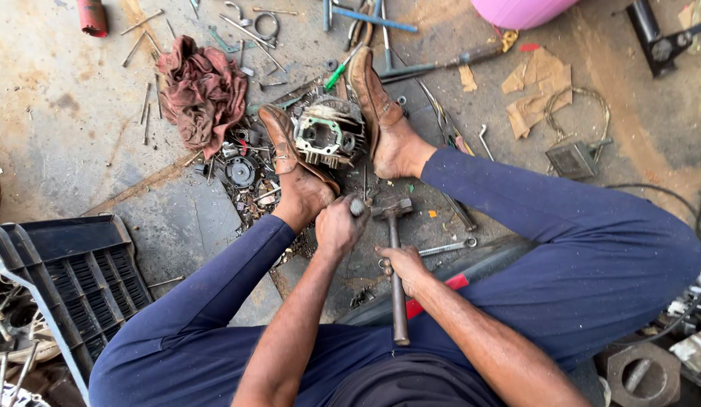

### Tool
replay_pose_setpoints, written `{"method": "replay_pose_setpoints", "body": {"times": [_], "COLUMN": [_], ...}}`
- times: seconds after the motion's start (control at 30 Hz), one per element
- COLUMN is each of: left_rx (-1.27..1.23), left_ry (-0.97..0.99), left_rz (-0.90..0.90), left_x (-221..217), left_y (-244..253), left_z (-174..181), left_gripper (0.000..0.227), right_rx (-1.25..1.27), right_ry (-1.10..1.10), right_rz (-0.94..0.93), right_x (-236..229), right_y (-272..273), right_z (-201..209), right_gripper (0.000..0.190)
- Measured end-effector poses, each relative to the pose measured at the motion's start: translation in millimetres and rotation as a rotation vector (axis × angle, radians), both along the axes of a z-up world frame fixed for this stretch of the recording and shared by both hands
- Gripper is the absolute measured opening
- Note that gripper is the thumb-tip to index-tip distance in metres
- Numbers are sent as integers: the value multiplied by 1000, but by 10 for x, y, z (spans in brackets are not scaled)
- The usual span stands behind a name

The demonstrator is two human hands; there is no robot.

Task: The person sits cross-legged on the floor and uses a hammer and a metal punch to strike a metal engine cylinder block. They repeatedly reposition the punch and strike it to work on the internal components of the cylinder.

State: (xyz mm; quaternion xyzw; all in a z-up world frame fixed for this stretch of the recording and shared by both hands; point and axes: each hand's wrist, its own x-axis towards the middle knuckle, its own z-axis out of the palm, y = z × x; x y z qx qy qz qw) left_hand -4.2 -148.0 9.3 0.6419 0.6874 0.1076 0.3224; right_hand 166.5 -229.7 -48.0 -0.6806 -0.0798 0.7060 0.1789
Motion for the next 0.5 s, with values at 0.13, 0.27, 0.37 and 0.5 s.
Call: {"method": "replay_pose_setpoints", "body": {"times": [0.13,0.27,0.37,0.5], "left_rx": [-283,-319,-309,-351], "left_ry": [211,343,431,431], "left_rz": [-53,-235,-356,-309], "left_x": [-11,-32,-53,-100], "left_y": [9,-83,-158,-23], "left_z": [-506,-889,-975,-536], "left_gripper": [49,47,49,43], "right_rx": [15,32,59,48], "right_ry": [-26,-29,12,47], "right_rz": [-18,31,62,82], "right_x": [-41,-107,-120,-145], "right_y": [15,-14,-21,-20], "right_z": [-67,-85,-95,-39], "right_gripper": [24,25,23,28]}}
